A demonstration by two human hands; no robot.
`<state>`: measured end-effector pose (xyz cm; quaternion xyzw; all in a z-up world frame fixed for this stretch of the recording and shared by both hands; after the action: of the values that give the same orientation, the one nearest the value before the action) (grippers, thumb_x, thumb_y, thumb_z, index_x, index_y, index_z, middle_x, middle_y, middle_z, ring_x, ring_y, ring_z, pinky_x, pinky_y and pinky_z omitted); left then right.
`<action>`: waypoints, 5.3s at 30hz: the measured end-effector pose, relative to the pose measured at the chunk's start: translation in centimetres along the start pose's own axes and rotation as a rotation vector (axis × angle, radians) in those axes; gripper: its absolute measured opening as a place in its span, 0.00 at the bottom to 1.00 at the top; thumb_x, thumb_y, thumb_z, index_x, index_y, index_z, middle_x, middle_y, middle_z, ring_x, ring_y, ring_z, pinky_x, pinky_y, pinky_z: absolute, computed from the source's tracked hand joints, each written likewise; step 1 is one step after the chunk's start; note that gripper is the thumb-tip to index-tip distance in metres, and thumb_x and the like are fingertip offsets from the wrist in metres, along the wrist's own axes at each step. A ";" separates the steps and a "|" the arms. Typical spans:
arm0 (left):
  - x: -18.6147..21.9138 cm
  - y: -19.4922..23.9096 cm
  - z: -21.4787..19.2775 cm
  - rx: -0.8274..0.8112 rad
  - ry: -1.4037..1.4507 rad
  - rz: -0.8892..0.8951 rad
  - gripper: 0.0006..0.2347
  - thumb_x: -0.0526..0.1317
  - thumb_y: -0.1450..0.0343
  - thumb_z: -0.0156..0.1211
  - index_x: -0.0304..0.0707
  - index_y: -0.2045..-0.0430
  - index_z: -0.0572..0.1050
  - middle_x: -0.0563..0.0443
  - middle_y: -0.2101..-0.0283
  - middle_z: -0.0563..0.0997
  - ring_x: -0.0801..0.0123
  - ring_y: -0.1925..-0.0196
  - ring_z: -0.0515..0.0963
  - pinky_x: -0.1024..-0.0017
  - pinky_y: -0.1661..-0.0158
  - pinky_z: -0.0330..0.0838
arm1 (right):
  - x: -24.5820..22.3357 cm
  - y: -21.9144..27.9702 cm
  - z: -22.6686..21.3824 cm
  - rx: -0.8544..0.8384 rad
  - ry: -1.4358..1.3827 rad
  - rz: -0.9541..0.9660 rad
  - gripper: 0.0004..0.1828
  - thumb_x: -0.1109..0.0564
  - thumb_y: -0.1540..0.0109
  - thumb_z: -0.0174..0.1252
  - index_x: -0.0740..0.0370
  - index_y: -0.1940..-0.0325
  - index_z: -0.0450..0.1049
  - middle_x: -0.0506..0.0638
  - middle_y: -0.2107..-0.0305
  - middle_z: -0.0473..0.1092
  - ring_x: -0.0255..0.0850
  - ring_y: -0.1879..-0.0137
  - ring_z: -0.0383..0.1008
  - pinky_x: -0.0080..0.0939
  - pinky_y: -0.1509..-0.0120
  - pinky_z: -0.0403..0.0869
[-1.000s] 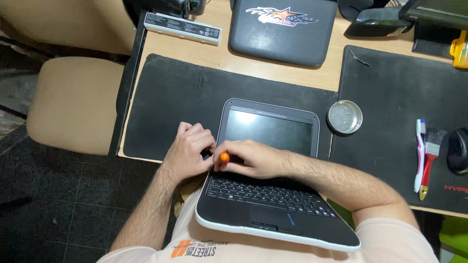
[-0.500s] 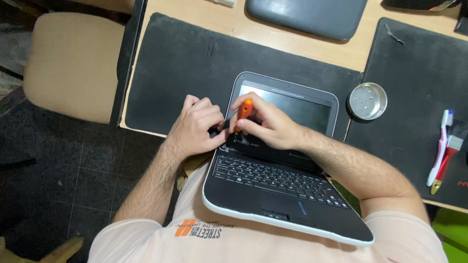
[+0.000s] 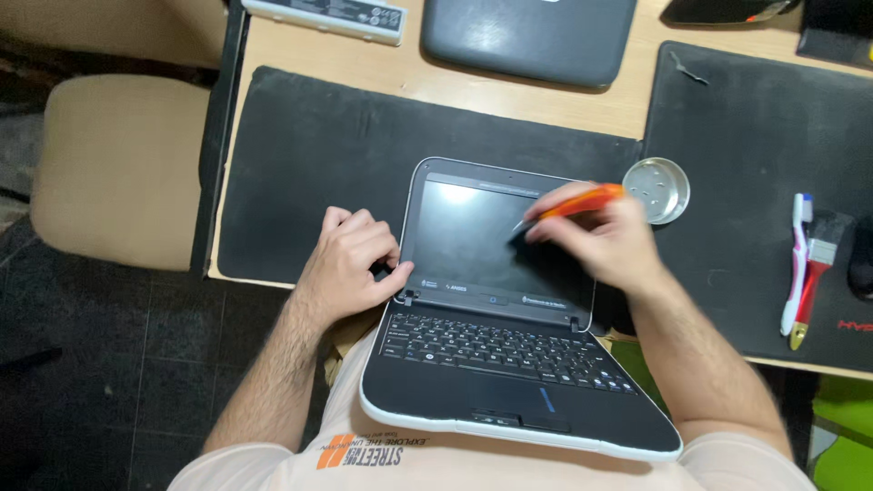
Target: The person removes the battery from the back of a white laptop using a screwdriver. They then flip the laptop over, open the lid, and use the screwdriver to pry off the plastic bezel surrounding the screen.
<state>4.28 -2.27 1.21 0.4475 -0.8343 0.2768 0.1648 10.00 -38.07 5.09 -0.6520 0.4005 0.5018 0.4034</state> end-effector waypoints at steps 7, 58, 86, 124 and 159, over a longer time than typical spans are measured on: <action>1.6 -0.8 -0.5 0.042 -0.062 0.015 0.17 0.40 0.24 0.77 0.49 0.79 0.71 0.65 0.74 0.78 0.64 0.65 0.74 0.56 0.47 0.63 | 5.4 5.3 -13.3 0.548 0.135 -0.016 0.04 0.72 0.14 0.67 0.70 0.42 0.80 0.65 0.47 0.84 0.52 0.49 0.91 0.44 0.37 0.92; -0.5 -2.1 1.6 0.051 -0.049 -0.126 0.16 0.44 0.21 0.80 0.52 0.76 0.75 0.66 0.71 0.78 0.69 0.66 0.77 0.57 0.48 0.62 | 5.8 6.7 -14.4 0.619 0.060 -0.175 0.16 0.69 0.09 0.45 0.49 0.41 0.54 0.50 0.85 0.54 0.53 0.72 0.77 0.54 0.52 0.86; 7.7 -21.5 14.5 -0.569 0.043 0.133 0.17 0.45 0.13 0.63 0.36 0.31 0.81 0.45 0.46 0.75 0.49 0.40 0.82 0.51 0.40 0.80 | 4.7 6.5 -14.3 0.498 0.549 -0.257 0.21 0.45 0.10 0.48 0.61 0.48 0.72 0.57 0.47 0.65 0.54 0.36 0.66 0.55 0.23 0.64; 8.2 -24.0 15.8 -0.740 0.144 -0.051 0.16 0.52 0.12 0.53 0.41 0.48 0.83 0.33 0.57 0.94 0.29 0.46 0.95 0.39 0.45 0.87 | 5.0 3.9 -9.1 0.550 0.238 0.012 0.39 0.66 0.22 0.77 0.65 0.21 0.53 0.65 0.55 0.84 0.51 0.58 0.90 0.47 0.51 0.94; 7.9 -23.8 15.6 -0.724 0.176 -0.028 0.16 0.52 0.13 0.52 0.42 0.47 0.83 0.33 0.55 0.95 0.30 0.44 0.95 0.38 0.45 0.87 | 1.5 4.5 -6.2 0.209 0.601 0.184 0.13 0.62 0.32 0.74 0.56 0.43 0.89 0.56 0.45 0.81 0.52 0.59 0.90 0.45 0.57 0.90</action>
<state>19.47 -27.54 0.41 0.3461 -0.8545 -0.0008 0.3873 8.10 -45.62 4.14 -0.6870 0.6080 0.2776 0.2850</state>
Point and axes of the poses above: each hand's wrist, its own y-axis away from the middle knuckle, its own z-axis out of the palm, x = y × z, the point moved 5 cm from there along -y, towards the middle knuckle
